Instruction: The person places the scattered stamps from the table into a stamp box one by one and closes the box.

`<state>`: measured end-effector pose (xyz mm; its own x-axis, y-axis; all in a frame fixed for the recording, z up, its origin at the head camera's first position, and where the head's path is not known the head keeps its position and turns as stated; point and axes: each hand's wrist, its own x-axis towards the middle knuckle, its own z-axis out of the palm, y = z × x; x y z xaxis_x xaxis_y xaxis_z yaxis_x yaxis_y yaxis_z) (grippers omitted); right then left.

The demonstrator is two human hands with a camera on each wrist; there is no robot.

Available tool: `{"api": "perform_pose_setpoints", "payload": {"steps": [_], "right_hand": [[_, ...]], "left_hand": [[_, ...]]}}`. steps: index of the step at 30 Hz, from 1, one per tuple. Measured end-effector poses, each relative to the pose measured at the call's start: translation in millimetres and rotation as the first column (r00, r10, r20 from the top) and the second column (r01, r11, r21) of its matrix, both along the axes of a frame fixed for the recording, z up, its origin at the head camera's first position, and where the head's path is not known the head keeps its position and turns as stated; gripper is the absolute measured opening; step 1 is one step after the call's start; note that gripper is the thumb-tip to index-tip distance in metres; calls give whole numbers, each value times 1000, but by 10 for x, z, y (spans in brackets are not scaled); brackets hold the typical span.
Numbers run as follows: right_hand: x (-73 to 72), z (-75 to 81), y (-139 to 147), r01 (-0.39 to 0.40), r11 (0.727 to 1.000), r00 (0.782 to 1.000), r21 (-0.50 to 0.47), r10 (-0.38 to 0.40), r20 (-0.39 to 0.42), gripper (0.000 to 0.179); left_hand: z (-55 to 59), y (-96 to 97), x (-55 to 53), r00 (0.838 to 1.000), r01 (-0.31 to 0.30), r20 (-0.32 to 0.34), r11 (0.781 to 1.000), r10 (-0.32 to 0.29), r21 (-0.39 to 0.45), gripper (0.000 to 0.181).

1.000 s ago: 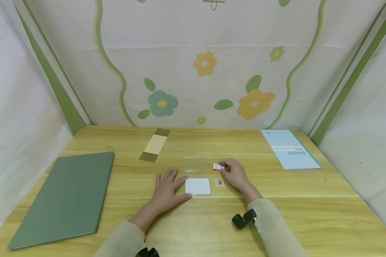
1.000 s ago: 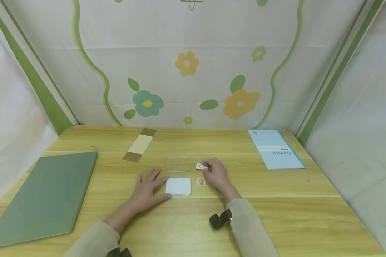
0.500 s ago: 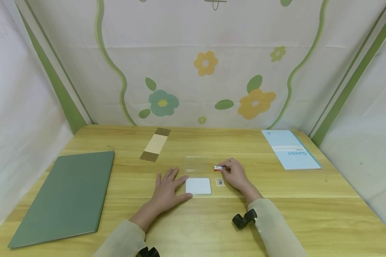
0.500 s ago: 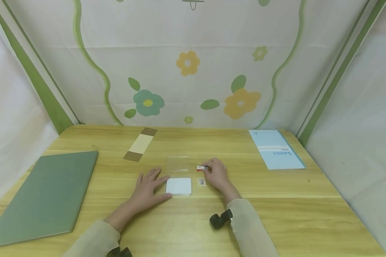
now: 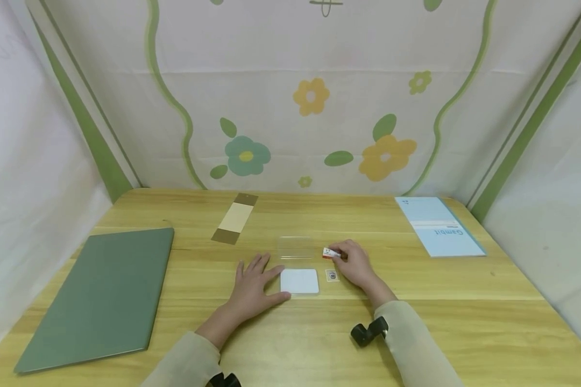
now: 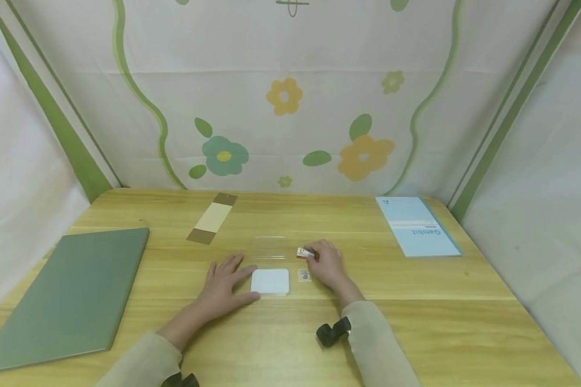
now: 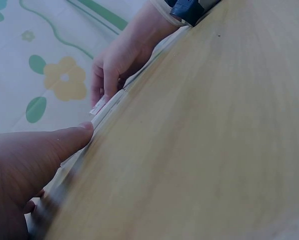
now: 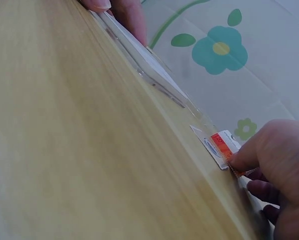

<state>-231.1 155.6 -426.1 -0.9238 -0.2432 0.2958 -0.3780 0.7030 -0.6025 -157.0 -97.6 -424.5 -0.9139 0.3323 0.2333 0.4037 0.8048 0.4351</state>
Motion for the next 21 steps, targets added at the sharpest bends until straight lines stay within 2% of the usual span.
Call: {"api": "perform_pose_setpoints", "payload": {"steps": [9,14,21], "right_hand": [[11,52,1,21,996,998,-83,-16,65,24],[4,84,14,31,995,992,-97,-19,127,26],[-29,119,29,55,995,984,-79,-41,172,23]], "left_hand": [[11,1,0,1000,6,2,1000,-6,1,62],[19,11,5,1000,6,5,1000,-6,-4,62],[9,-1,4,1000,3,3,1000,-3,-5,62]]}}
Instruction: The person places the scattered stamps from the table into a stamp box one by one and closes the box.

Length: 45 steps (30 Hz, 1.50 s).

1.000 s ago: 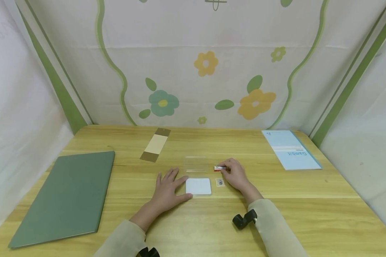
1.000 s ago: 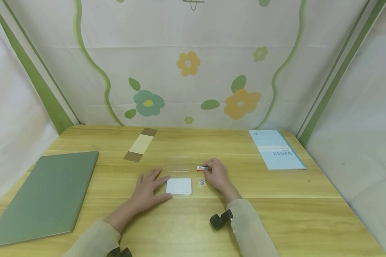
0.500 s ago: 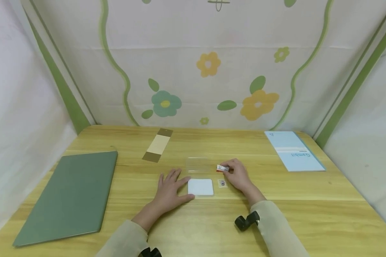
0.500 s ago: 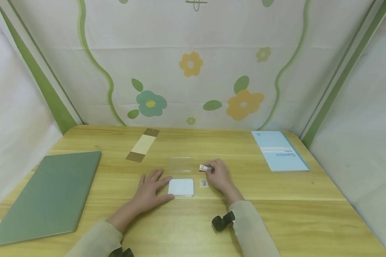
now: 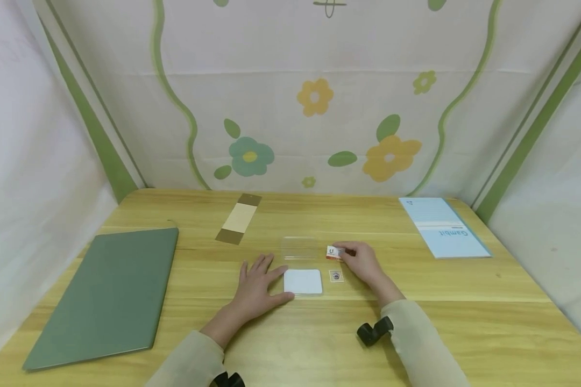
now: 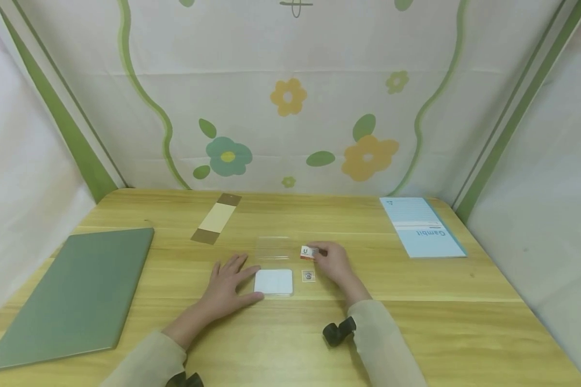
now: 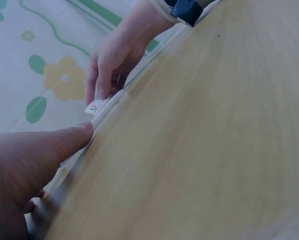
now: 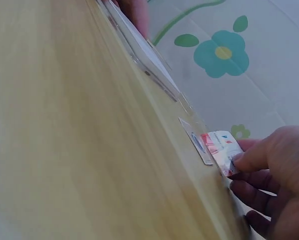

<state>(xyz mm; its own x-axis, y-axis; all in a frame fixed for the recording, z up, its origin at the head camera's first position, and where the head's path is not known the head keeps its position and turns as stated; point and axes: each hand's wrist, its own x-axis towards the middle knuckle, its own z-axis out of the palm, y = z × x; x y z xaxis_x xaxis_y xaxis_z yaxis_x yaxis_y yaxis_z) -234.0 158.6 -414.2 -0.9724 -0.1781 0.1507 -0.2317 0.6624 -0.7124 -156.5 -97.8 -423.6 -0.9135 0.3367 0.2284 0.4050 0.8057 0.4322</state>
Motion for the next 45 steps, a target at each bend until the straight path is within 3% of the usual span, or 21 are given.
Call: {"api": "perform_pose_setpoints", "payload": {"steps": [5,11,15,19,30,45], "right_hand": [[-7,52,-7,-20,998,999,-52,22,38,21],[25,115,-61,-82,979,995,-189,90,34,19],[115,161,-148,-105,953,992,-283,122,42,19],[246,182,-296,-133,941,983,-312,165,78,19],[425,52,-611,-258,949,962,-183,270,47,14],[489,-23,-695,-260,966,965,1,260,-44,14]], "left_hand": [[-15,-8,1,1000,-5,1,1000,5,2,62],[-43,-13,-12,1000,-8,-4,1000,8,0,63],[-48,-8,-23,1000,-5,-7,1000,5,-4,63],[-37,-2,-22,1000,-4,-4,1000,4,-9,64],[-47,-9,-23,1000,-6,-10,1000,6,-20,64],[-22,-6,-10,1000,-6,-19,1000,5,-16,62]]}}
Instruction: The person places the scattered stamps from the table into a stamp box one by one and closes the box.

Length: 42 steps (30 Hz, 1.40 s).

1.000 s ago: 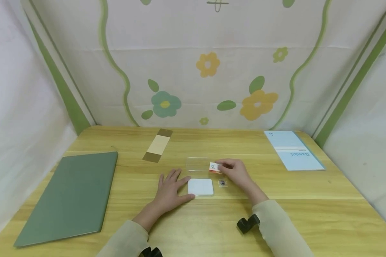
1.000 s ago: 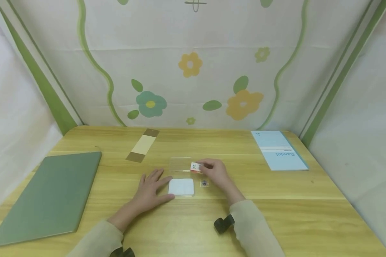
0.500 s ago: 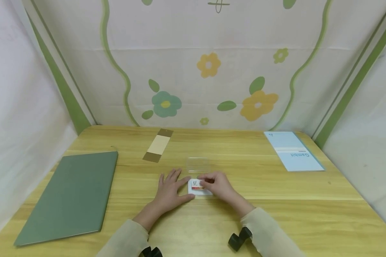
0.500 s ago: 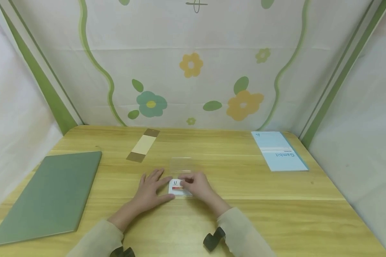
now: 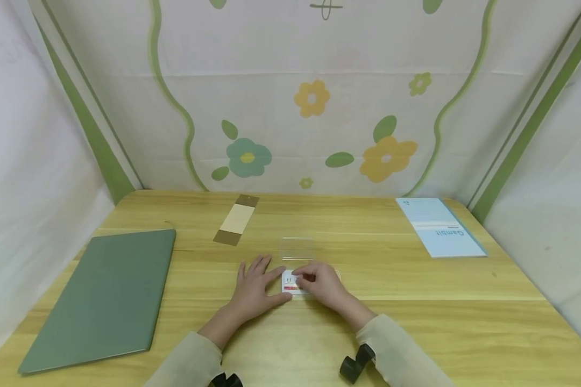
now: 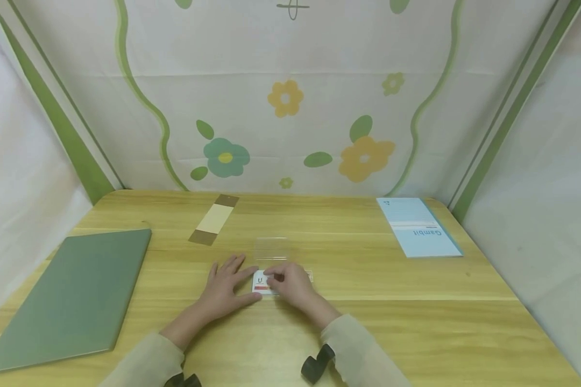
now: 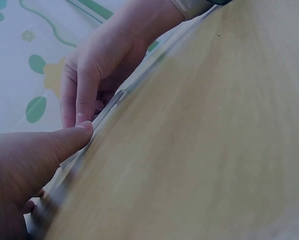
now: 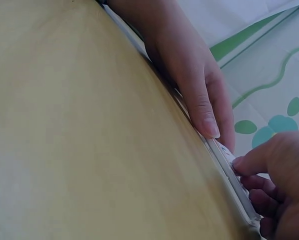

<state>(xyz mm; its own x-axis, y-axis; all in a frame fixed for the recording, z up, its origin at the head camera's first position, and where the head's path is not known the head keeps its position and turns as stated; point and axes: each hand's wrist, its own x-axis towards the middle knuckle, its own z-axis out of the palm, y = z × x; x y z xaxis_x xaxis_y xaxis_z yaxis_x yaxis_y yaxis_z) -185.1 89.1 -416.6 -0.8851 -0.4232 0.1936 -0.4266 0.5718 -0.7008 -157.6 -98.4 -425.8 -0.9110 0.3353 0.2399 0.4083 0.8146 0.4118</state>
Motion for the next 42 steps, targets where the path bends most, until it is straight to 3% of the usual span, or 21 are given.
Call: {"api": "perform_pose_setpoints", "payload": {"steps": [16,20,25,30,35,42], "right_hand": [[0,8,-31,-19,999,999,47,20,-27,16],[-16,68,2,-23,999,1000,-26,23,-8,20],[-61,251,129,17,987,1000,-158,-14,15,21],[-103,358,372,66,983,998,-171,-62,28,22],[-154,315,631,112,985,992,-128,-104,69,23],[-182,108,821,109,992,987,-64,-100,123,20]], "left_hand": [[4,-17,-8,1000,-7,14,1000,6,11,62],[3,-16,-6,1000,-6,8,1000,6,13,62],[2,-8,-2,1000,-6,-1,1000,6,13,61],[14,-3,11,1000,-3,2,1000,3,31,61],[23,2,20,1000,-1,13,999,0,47,62],[0,1,7,1000,-2,13,999,1,37,63]]}}
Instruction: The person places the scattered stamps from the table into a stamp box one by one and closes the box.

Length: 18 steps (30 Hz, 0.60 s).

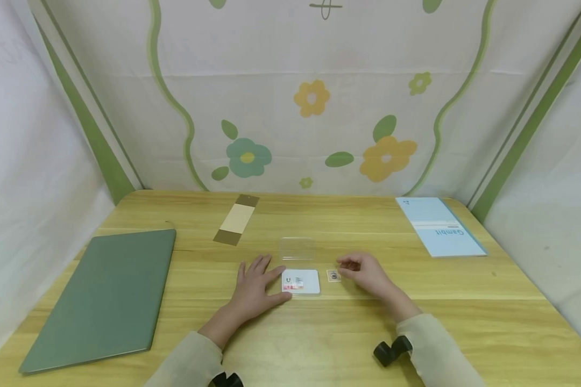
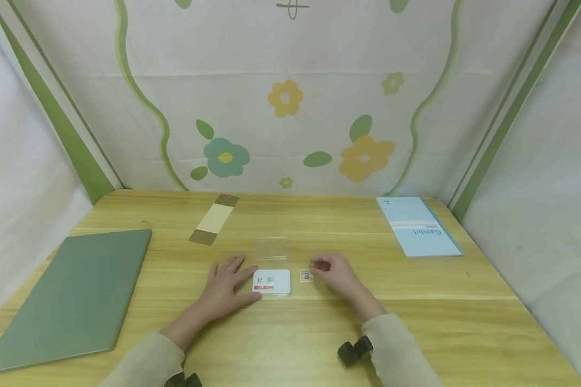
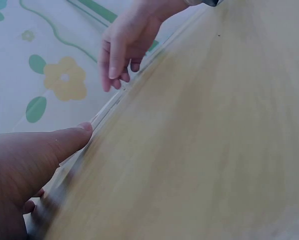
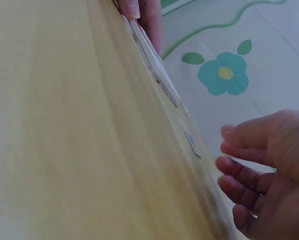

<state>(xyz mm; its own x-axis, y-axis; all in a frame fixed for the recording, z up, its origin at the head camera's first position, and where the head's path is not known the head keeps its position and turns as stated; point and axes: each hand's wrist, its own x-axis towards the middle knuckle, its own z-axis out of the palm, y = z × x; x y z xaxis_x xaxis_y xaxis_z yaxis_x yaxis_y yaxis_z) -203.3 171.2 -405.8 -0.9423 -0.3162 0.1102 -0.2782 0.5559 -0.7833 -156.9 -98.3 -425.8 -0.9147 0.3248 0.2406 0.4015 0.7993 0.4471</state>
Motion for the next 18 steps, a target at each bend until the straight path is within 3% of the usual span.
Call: {"api": "perform_pose_setpoints", "payload": {"steps": [10,18], "right_hand": [[52,-152,-52,83,992,993,91,-75,-89,13],[73,-149,-89,89,988,993,123,-79,-86,9]], "left_hand": [[-31,-5,-20,1000,1,-3,1000,-1,-5,63],[-8,0,-7,1000,-1,3,1000,1,-3,63]]}}
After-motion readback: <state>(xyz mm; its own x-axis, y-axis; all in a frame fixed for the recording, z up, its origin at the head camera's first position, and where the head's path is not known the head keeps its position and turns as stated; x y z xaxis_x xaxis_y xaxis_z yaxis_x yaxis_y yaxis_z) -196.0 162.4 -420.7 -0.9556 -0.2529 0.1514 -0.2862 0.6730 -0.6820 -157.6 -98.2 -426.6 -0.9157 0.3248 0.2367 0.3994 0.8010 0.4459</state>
